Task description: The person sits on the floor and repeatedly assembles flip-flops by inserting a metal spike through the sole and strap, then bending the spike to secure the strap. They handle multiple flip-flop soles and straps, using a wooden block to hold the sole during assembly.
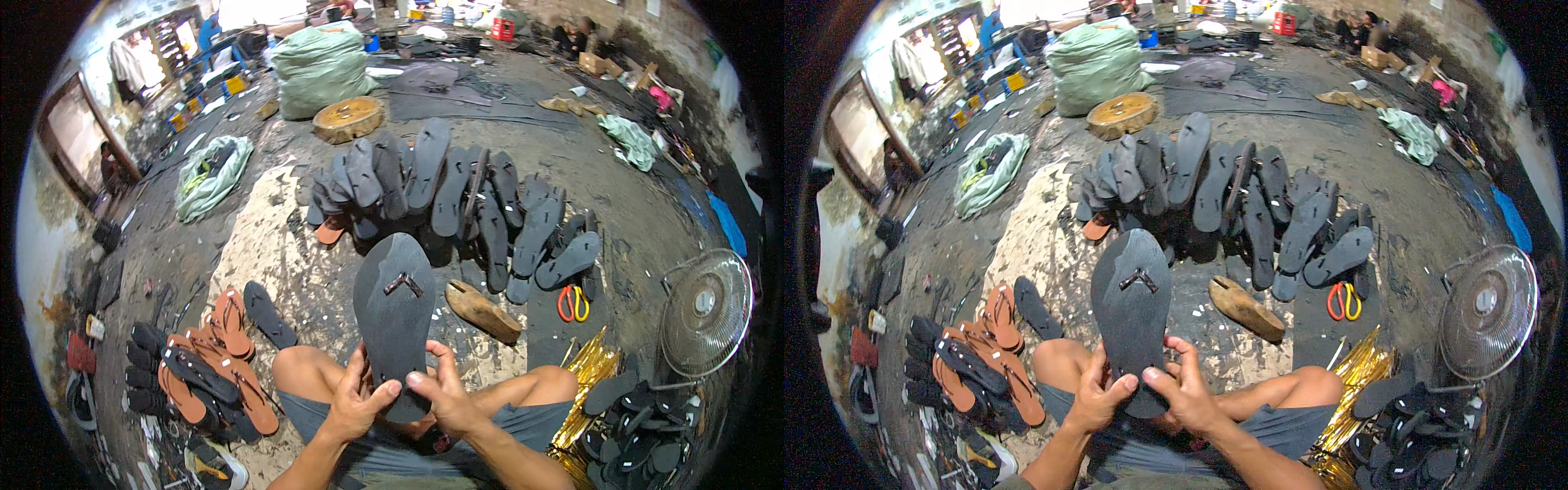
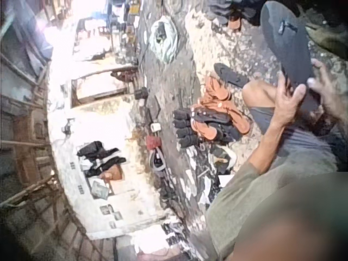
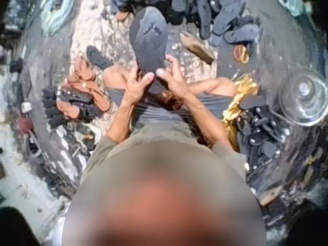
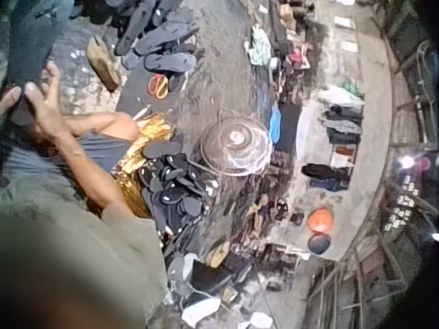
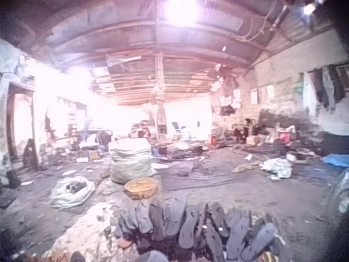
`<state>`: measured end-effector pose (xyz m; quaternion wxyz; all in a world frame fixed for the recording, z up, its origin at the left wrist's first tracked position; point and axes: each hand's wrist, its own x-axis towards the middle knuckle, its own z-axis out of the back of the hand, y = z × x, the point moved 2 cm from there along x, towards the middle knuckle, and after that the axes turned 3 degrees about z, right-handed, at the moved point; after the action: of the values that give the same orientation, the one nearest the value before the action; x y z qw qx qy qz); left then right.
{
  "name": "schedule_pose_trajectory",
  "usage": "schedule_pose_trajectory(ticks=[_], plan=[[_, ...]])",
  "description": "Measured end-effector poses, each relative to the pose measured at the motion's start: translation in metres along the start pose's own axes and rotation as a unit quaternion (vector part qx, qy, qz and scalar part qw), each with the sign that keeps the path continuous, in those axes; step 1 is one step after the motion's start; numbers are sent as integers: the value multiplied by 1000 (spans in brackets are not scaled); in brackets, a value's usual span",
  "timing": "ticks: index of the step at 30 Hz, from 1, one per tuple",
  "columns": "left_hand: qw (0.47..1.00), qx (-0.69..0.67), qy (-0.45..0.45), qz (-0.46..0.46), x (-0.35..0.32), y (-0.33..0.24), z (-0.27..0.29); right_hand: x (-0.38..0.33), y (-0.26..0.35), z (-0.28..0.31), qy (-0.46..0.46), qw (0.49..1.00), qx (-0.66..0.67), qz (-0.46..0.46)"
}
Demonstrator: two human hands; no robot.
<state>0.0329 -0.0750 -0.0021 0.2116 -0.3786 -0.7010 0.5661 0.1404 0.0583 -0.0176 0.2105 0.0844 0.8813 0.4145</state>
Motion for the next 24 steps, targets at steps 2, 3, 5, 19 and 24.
schedule_pose_trajectory(ticks=[2,3,5,19,24], plan=[[999,30,11,11,-2,-2,-1,5,-6,-2,-8,986,-122,117],[999,45,17,10,-3,-6,-1,9,-12,-3,-25,973,-199,117],[998,62,0,13,0,-12,2,11,-19,-5,-32,961,-205,183],[922,-88,-334,-176,112,-19,151,80,-38,3,43,896,-418,143],[771,244,-571,-142,42,-64,269,110,-39,91,6,860,-490,143]])
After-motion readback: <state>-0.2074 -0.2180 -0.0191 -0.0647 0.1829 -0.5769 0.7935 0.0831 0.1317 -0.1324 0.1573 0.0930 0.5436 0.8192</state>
